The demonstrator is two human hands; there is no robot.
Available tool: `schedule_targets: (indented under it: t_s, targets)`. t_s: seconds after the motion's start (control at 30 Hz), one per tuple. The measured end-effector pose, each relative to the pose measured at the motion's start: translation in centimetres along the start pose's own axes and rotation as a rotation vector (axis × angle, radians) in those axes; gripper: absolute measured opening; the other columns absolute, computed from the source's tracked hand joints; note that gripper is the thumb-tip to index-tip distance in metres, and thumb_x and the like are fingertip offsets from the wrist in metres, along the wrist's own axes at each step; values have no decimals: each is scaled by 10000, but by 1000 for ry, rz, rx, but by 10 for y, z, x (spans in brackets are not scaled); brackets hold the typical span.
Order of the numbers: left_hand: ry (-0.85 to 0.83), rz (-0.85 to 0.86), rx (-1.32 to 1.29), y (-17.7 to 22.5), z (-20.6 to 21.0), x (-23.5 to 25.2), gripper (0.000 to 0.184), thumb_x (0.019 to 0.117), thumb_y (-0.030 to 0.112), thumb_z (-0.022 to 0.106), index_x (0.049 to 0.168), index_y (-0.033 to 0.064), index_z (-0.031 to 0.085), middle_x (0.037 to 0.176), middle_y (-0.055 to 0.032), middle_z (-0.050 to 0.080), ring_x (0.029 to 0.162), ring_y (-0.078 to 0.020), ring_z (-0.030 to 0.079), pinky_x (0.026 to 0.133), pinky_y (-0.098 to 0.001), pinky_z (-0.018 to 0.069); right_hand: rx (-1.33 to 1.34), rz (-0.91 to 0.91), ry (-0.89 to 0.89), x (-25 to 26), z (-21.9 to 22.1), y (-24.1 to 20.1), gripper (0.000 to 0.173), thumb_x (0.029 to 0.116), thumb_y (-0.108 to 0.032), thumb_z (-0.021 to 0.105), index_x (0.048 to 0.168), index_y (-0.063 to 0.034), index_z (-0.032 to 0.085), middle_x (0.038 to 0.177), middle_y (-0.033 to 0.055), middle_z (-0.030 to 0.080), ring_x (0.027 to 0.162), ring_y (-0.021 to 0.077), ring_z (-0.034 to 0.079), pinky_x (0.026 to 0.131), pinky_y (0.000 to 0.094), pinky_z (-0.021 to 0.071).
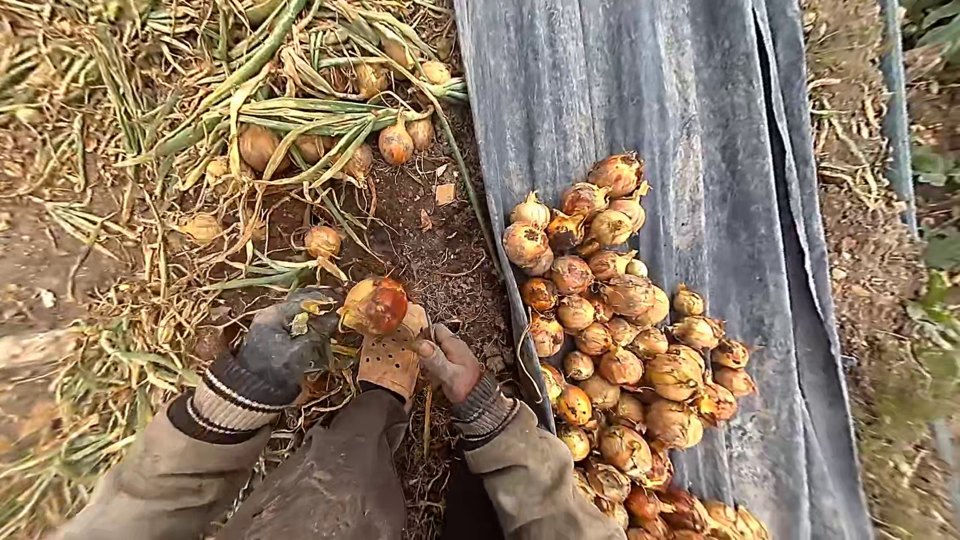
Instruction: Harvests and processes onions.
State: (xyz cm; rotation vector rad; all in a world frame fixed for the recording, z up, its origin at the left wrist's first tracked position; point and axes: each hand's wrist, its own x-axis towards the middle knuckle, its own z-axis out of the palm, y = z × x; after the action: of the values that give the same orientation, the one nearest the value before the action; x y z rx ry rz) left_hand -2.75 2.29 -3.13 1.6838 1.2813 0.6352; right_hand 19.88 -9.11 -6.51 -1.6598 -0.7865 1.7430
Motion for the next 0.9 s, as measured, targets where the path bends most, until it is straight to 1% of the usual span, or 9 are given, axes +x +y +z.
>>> schedule_targets:
  t_s: [0.1, 0.17, 0.27, 0.37, 0.5, 0.63, 0.73, 0.83, 0.9]
  targets:
    - [-135, 50, -210, 17, -5, -11, 156, 884, 231, 735, 1002, 129, 745, 967, 97, 739, 879, 26, 687, 796, -186, 596, 194, -241, 16, 0, 9, -13, 837, 751, -890, 576, 1002, -98, 675, 619, -68, 554, 500, 37, 500, 498, 273, 484]
    - [-241, 39, -260, 27, -6, -10, 134, 902, 345, 730, 928, 214, 742, 862, 152, 711, 760, 54, 654, 685, -154, 571, 272, -331, 43, -2, 10, -21, 748, 823, -875, 493, 824, -142, 643, 552, -76, 515, 460, 30, 465, 458, 255, 435]
    - [-341, 105, -195, 26, -8, -2, 340, 853, 538, 751, 864, 198, 752, 814, 140, 703, 751, 59, 651, 672, -146, 562, 241, -282, 94, -6, 10, -29, 725, 971, -771, 318, 748, -138, 593, 530, -51, 473, 436, 55, 436, 429, 257, 405]
    - [-244, 333, 118, 16, -8, 14, 237, 775, 369, 749, 719, 145, 696, 743, 52, 675, 733, -38, 656, 654, -251, 560, 291, -202, 178, -10, 13, -29, 653, 1012, -668, 368, 662, -144, 540, 500, -55, 429, 409, 49, 391, 404, 244, 363]
    - [-61, 197, 445, 22, -1, 39, 214, 864, 206, 770, 935, 6, 739, 946, -181, 739, 899, -336, 728, 809, -587, 574, 183, -82, 306, -15, 6, -6, 613, 1046, -553, 304, 688, -126, 559, 525, -58, 463, 420, 54, 415, 408, 254, 390]
    - [-567, 242, 515, 50, 22, 36, 224, 929, 229, 707, 1115, 112, 746, 1088, -91, 736, 1066, -252, 699, 956, -493, 563, -244, 153, 115, -10, -3, 22, 748, 1044, -591, 187, 1026, -37, 688, 785, 74, 618, 716, 215, 589, 727, 490, 516]
    - [-983, 220, 554, 65, 66, 31, 292, 970, 265, 657, 1246, 175, 690, 1119, -87, 722, 1050, -288, 693, 910, -551, 554, 91, 12, 354, -18, -1, 25, 645, 1074, -466, 206, 878, -34, 643, 613, -6, 559, 513, 87, 515, 497, 297, 480]
    - [-825, 141, 673, 65, 83, 71, 346, 959, 147, 641, 1302, 163, 686, 1223, -111, 716, 1143, -327, 677, 951, -573, 539, 375, -159, 523, -42, -21, 20, 777, 938, -824, 243, 736, -134, 537, 513, -47, 465, 383, 74, 419, 361, 264, 393]
    - [-569, -14, 848, 40, 71, 115, 305, 960, 128, 634, 1260, 135, 687, 1237, -140, 701, 1129, -357, 679, 920, -585, 551, 479, -316, 650, -64, -53, 13, 750, 914, -852, 235, 771, -173, 520, 531, -55, 473, 379, 77, 450, 352, 255, 435]
